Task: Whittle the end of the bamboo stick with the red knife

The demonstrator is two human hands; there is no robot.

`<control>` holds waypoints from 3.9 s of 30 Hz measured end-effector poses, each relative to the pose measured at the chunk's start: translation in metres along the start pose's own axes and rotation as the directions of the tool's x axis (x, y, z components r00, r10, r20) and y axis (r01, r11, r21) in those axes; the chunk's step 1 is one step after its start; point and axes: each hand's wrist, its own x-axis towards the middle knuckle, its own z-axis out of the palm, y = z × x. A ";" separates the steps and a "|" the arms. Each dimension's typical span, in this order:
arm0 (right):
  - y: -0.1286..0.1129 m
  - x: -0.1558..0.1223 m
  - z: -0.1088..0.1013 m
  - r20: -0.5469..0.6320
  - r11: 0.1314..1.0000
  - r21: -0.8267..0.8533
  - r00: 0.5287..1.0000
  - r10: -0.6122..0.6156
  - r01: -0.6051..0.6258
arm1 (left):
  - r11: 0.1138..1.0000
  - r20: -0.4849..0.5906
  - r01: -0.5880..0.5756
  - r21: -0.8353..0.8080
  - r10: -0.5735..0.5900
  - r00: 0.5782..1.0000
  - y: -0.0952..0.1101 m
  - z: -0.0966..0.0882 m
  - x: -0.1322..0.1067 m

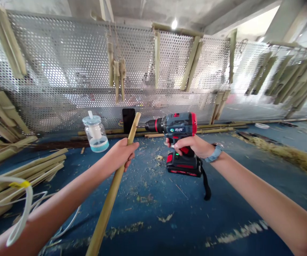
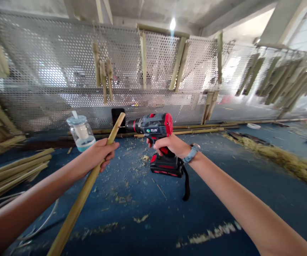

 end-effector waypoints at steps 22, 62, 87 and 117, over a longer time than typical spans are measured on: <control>0.001 0.001 0.000 0.002 1.000 0.009 1.000 -0.018 0.018 | 0.998 0.020 -0.003 -0.057 0.004 1.000 -0.004 0.000 0.000; 0.010 0.005 -0.005 -0.013 0.997 0.069 1.000 -0.023 0.024 | 0.995 -0.005 0.001 0.098 -0.001 1.000 -0.007 -0.028 0.026; 0.015 0.011 0.015 -0.457 0.963 0.250 0.889 0.026 0.100 | 0.985 0.177 -0.099 -0.142 0.124 0.976 0.005 -0.035 0.011; 0.047 0.033 -0.034 -0.669 0.867 0.442 0.729 0.145 0.233 | 0.949 0.587 -0.200 0.244 0.020 0.809 -0.019 0.026 -0.018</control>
